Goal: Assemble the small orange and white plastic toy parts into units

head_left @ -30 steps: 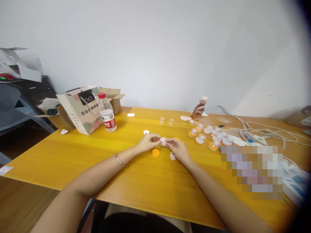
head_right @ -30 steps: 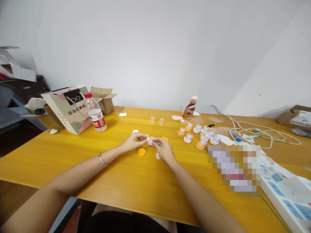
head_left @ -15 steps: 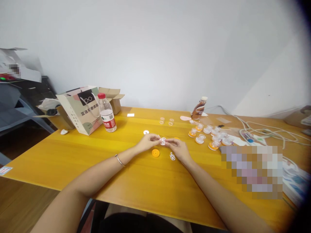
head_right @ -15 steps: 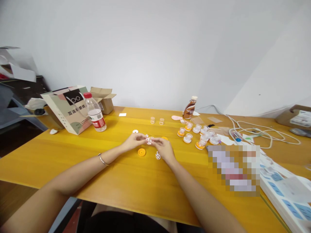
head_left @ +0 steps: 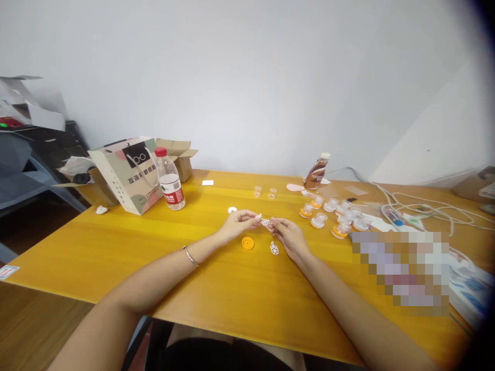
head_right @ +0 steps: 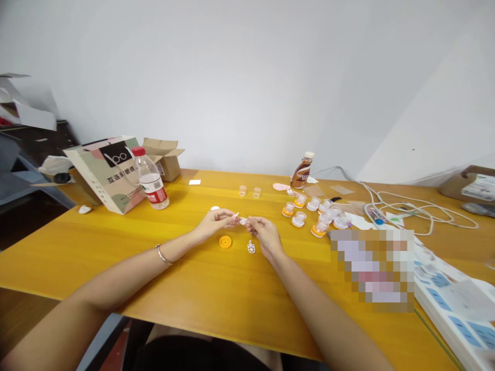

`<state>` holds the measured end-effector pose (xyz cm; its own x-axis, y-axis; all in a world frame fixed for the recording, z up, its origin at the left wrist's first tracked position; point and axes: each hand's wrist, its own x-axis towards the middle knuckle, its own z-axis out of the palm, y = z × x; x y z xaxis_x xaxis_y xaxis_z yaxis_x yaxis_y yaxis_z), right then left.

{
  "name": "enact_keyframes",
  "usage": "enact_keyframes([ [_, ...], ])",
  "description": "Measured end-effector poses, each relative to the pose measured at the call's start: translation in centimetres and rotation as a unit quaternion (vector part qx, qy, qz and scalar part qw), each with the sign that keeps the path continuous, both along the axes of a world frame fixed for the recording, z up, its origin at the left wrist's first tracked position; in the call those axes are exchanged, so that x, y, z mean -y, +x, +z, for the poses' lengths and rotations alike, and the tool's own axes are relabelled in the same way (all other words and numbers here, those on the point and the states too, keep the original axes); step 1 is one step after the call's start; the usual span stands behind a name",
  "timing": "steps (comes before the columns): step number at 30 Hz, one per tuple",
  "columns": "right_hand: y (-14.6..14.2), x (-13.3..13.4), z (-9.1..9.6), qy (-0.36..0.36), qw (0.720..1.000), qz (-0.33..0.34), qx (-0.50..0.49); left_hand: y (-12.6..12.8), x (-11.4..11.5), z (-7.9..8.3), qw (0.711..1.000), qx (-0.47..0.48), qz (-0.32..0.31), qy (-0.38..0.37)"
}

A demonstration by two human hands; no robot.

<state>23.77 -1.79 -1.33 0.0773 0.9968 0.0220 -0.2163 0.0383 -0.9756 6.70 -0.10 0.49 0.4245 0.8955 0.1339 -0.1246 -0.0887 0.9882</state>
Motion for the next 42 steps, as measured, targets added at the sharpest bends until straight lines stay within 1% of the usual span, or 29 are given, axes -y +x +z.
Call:
enact_keyframes([
  [5,0.0,-0.1,-0.2,0.006,1.0,-0.011,-0.029,0.6,0.6,-0.2,0.998,-0.021,-0.014,0.05],
  [10,-0.2,-0.3,-0.7,0.026,1.0,-0.015,0.008,0.7,0.7,-0.4,0.995,-0.041,-0.038,0.082],
  [14,-0.3,-0.1,-0.9,0.033,0.999,-0.012,0.017,0.5,0.7,-0.5,0.989,-0.042,-0.091,0.107],
  [16,-0.4,0.0,-0.7,0.035,0.999,-0.009,0.011,0.5,0.9,-0.5,0.983,-0.06,-0.103,0.139],
  [18,-0.5,0.1,-0.6,0.038,0.999,-0.012,0.007,0.6,1.2,-0.3,0.972,-0.095,-0.09,0.195],
  [20,-0.7,0.2,-0.5,0.044,0.999,-0.015,0.012,0.6,1.5,-0.2,0.954,-0.137,-0.06,0.259],
  [22,-0.8,0.2,-0.5,0.051,0.998,-0.014,0.03,0.8,1.7,-0.2,0.936,-0.171,-0.027,0.308],
  [24,-0.9,0.1,-0.6,0.053,0.997,-0.012,0.049,0.8,1.6,-0.4,0.924,-0.193,-0.003,0.329],
  [26,-1.0,0.1,-0.7,0.049,0.997,-0.015,0.059,0.8,1.6,-0.5,0.92,-0.203,0.011,0.336],
  [32,-1.1,0.4,-0.5,0.017,1.0,-0.007,0.014,0.4,1.3,-0.5,0.899,-0.236,0.017,0.369],
  [34,-1.1,0.3,-0.6,0.01,1.0,-0.008,0.007,0.4,1.2,-0.5,0.883,-0.254,0.015,0.394],
  [37,-1.0,0.1,-0.8,0.023,0.999,-0.008,0.031,0.5,1.1,-0.6,0.846,-0.281,0.022,0.453],
  [39,-1.0,0.0,-0.8,0.049,0.997,-0.007,0.057,0.5,1.2,-0.5,0.814,-0.303,0.032,0.495],
  [42,-1.1,0.1,-0.5,0.081,0.994,-0.01,0.074,0.2,1.4,-0.1,0.753,-0.35,0.031,0.556],
])
